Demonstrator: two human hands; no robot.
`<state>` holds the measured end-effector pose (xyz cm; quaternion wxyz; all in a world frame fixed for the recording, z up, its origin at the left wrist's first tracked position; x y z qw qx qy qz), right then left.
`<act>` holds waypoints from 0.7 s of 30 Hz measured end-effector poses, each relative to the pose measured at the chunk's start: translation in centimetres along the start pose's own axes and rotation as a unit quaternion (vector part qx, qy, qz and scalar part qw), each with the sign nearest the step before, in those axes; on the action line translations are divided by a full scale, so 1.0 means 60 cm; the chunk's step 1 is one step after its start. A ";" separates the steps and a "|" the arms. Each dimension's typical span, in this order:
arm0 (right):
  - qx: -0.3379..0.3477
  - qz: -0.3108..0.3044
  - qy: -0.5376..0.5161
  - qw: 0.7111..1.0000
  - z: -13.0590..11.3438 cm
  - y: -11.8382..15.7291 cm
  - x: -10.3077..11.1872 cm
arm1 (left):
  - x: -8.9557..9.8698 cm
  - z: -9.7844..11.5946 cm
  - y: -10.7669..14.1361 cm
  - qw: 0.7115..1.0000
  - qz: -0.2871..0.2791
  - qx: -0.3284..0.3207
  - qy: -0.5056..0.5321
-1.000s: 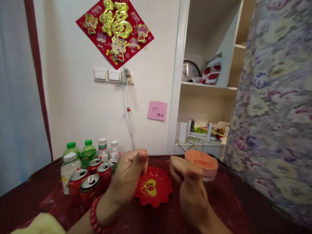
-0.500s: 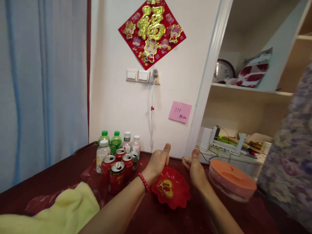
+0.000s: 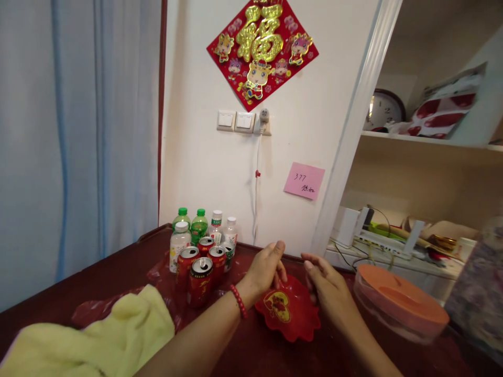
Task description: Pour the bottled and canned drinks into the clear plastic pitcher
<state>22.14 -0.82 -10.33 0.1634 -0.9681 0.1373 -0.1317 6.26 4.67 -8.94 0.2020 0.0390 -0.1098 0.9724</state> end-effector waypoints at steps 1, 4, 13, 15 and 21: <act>-0.008 -0.012 -0.011 1.000 0.002 0.005 0.000 | 0.002 -0.001 0.002 1.000 -0.003 -0.001 0.015; -0.022 -0.046 -0.014 0.999 0.004 0.020 0.002 | 0.018 0.009 0.013 0.999 0.009 -0.029 0.018; -0.011 -0.178 0.038 0.983 -0.021 0.055 0.001 | 0.201 0.046 0.088 0.920 0.063 -0.089 -0.376; -0.008 -0.183 0.041 0.982 -0.028 0.059 0.000 | 0.243 0.029 0.106 0.861 0.072 -0.049 -0.501; 0.005 -0.176 0.041 0.983 -0.033 0.062 -0.004 | 0.280 -0.019 0.143 0.762 0.044 0.022 -0.646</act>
Point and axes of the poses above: each hand's wrist, its own y-axis away from the middle knuckle, its own x-axis out of the back of the hand, z = x × y, the point moved 1 cm from there along -y, towards the middle knuckle, and after that the axes turned 2 degrees about -z, right-handed, at the moved point
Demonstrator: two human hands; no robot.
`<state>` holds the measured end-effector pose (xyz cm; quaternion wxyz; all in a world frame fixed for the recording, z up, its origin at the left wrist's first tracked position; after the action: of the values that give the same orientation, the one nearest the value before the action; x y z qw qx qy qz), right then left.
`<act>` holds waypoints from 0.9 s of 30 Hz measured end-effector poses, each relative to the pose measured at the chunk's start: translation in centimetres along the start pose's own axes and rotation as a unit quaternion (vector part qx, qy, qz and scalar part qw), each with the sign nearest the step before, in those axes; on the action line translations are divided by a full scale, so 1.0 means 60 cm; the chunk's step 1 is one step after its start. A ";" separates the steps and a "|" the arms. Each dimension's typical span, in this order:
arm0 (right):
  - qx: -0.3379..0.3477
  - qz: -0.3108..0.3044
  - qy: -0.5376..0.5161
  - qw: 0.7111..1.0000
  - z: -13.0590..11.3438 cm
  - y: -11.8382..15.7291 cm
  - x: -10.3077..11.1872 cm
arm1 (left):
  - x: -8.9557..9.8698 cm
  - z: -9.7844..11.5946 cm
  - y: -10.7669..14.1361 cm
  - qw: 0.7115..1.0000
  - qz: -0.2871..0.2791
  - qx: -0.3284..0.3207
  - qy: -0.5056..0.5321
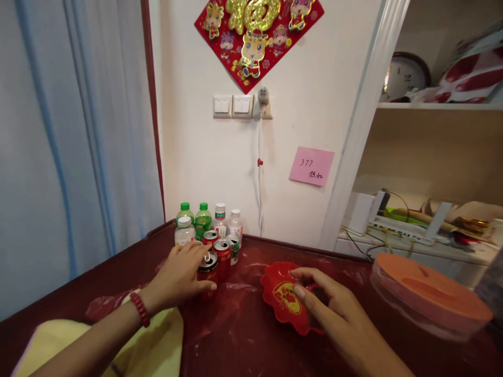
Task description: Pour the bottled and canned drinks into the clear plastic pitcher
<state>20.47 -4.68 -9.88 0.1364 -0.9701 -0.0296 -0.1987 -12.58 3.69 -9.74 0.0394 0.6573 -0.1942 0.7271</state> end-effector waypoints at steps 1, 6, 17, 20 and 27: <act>0.002 0.003 0.003 1.000 0.001 0.000 -0.001 | -0.006 0.001 0.003 1.000 -0.005 -0.002 0.000; 0.003 0.002 0.015 1.000 0.007 0.000 0.002 | -0.037 -0.006 0.008 0.997 0.044 -0.023 0.061; 0.010 0.058 0.012 0.998 -0.005 0.023 0.050 | 0.000 0.034 0.009 0.959 0.098 -0.076 0.255; 0.023 0.066 -0.007 0.998 -0.018 0.024 0.058 | 0.028 0.099 -0.013 0.941 0.082 -0.080 0.319; -0.005 -0.017 0.241 0.970 0.011 0.019 0.051 | -0.009 0.218 -0.108 0.914 0.049 -0.120 0.383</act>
<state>23.64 -5.61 -9.56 0.1314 -0.8938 -0.0111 -0.4286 1.84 5.41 -7.97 0.1536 0.3080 -0.2824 0.8954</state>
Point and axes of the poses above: each hand's wrist, its own y-axis away from the middle knuckle, its own x-axis out of the back of the hand, z = x × y, the point moved 1 cm from there along -y, towards the middle knuckle, and after that the axes turned 2 degrees about -z, right-handed, at the moved point
